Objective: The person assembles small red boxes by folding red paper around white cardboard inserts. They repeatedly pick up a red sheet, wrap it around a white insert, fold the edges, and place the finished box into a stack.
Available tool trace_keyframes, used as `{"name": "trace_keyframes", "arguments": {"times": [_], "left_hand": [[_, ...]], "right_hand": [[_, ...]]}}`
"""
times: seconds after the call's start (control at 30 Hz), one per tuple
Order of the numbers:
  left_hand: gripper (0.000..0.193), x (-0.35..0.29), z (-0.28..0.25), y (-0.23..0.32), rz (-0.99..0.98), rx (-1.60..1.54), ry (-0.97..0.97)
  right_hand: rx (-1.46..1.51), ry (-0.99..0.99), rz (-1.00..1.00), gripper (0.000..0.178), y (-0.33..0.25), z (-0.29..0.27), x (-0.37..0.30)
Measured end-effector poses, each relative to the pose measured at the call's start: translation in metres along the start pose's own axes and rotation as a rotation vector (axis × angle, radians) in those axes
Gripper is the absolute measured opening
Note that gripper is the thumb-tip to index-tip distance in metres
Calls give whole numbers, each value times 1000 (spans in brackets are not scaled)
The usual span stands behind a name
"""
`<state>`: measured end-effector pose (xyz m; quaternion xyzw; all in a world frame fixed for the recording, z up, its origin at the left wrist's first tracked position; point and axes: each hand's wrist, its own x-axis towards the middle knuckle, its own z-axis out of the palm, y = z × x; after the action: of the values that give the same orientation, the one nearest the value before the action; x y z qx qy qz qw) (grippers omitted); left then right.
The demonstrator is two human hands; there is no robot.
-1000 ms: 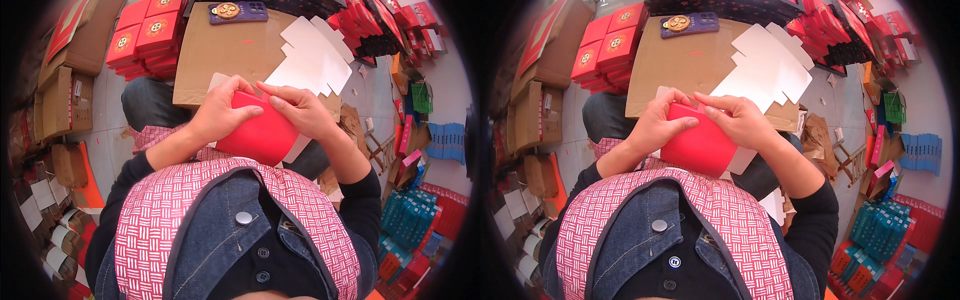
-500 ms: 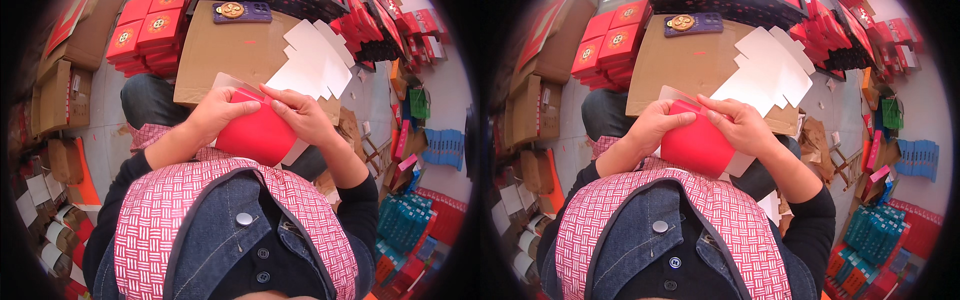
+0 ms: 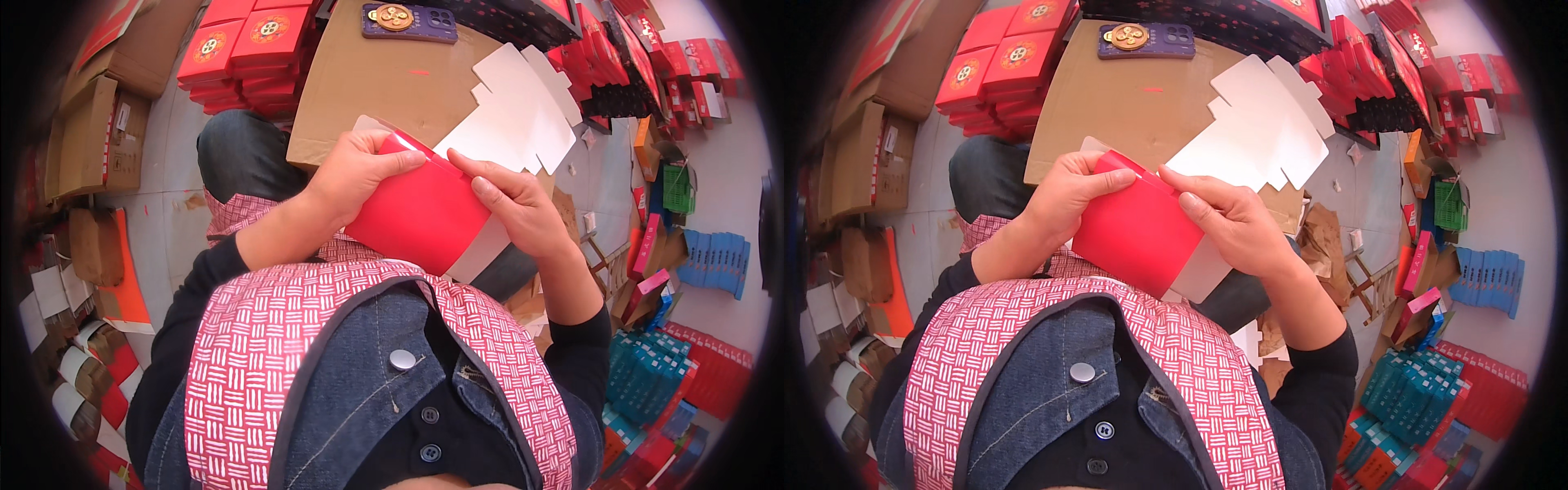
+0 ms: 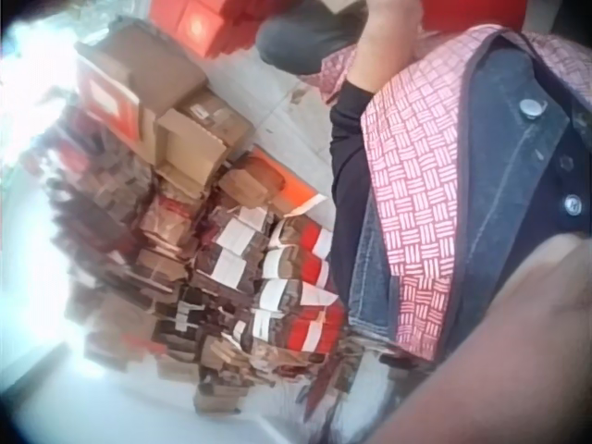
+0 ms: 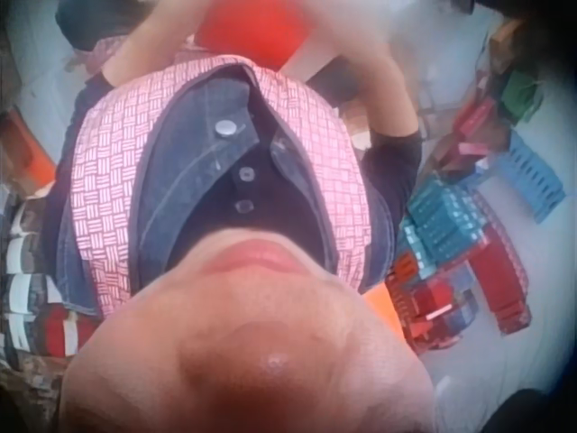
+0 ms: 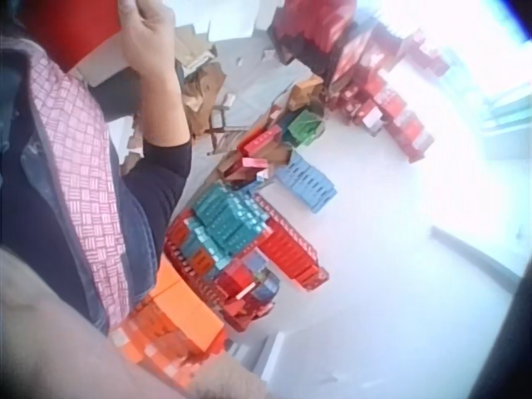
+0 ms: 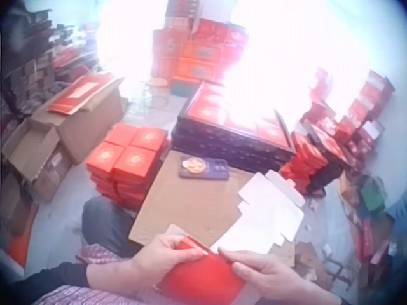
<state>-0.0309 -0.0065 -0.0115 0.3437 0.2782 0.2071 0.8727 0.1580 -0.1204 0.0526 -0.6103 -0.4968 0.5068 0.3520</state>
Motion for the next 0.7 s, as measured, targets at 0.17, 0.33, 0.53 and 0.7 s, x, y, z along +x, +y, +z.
{"name": "trace_keyframes", "arguments": {"times": [0.17,0.33,0.53,0.7], "left_hand": [[11,0,-3,-2,19,-4,-15],[10,-2,-2,1,5,-22,-8],[10,-1,-5,0,54,-14,-24],[10,-3,-5,-1,68,21,-16]], "right_hand": [[-39,-61,-8,35,1,-4,0],[-31,-57,-58,36,1,-2,-1],[-25,-104,-58,36,0,-2,0],[-20,-138,-54,35,-3,-2,0]]}}
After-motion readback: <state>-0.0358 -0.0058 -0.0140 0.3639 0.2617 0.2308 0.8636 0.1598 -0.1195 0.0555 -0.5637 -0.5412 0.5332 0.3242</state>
